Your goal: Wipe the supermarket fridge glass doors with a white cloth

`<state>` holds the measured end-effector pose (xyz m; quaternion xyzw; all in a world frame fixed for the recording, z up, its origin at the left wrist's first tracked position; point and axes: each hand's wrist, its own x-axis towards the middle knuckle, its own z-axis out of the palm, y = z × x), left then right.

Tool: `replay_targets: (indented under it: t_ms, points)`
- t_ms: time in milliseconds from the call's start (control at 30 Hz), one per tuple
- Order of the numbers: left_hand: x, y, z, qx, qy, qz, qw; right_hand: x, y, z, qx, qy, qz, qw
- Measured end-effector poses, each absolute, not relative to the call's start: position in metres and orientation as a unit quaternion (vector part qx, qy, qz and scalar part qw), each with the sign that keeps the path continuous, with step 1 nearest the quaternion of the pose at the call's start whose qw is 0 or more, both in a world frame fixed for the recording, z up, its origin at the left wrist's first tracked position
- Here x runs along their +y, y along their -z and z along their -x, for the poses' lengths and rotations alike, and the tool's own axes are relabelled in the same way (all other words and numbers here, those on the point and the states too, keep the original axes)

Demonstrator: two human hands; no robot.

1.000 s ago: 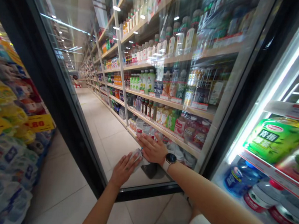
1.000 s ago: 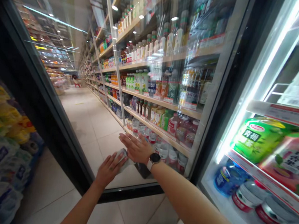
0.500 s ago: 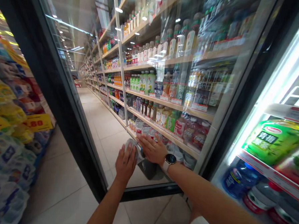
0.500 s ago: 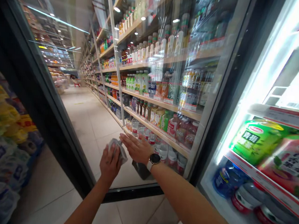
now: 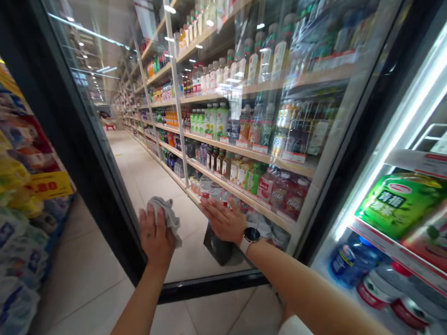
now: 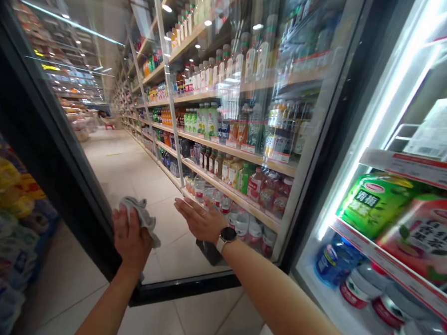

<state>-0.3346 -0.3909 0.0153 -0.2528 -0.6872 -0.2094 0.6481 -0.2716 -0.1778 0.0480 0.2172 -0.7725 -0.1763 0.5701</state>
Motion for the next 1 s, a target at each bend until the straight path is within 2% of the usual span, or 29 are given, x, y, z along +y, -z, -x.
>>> replay_targets:
  t_ms: [200,300,400,500,667,900,1000]
  points:
    - [-0.354,0.038,0.314,-0.686,0.128,0.384,0.605,-0.176,-0.045,0.273,-0.79,0.169,-0.229,0.543]
    - [-0.356,0.051,0.311,-0.681,0.083,0.443,0.577,-0.174,-0.042,0.273,-0.798,0.172,-0.228,0.53]
    - [-0.369,0.039,0.315,-0.685,0.056,0.443,0.576,-0.172,-0.04,0.273,-0.799,0.169,-0.227,0.53]
    - [-0.385,0.008,0.32,-0.684,0.055,0.377,0.622,-0.17,-0.038,0.272,-0.798,0.167,-0.224,0.534]
    - [-0.395,-0.031,0.319,-0.702,0.198,0.243,0.639,-0.166,-0.038,0.265,-0.827,0.166,-0.233,0.483]
    - [-0.388,-0.013,0.313,-0.701,0.217,0.289,0.615,-0.14,-0.077,0.238,-0.819,0.23,-0.345,0.396]
    - [-0.392,-0.005,0.316,-0.696,0.209,0.284,0.626,-0.118,-0.105,0.222,-0.827,0.225,-0.324,0.4]
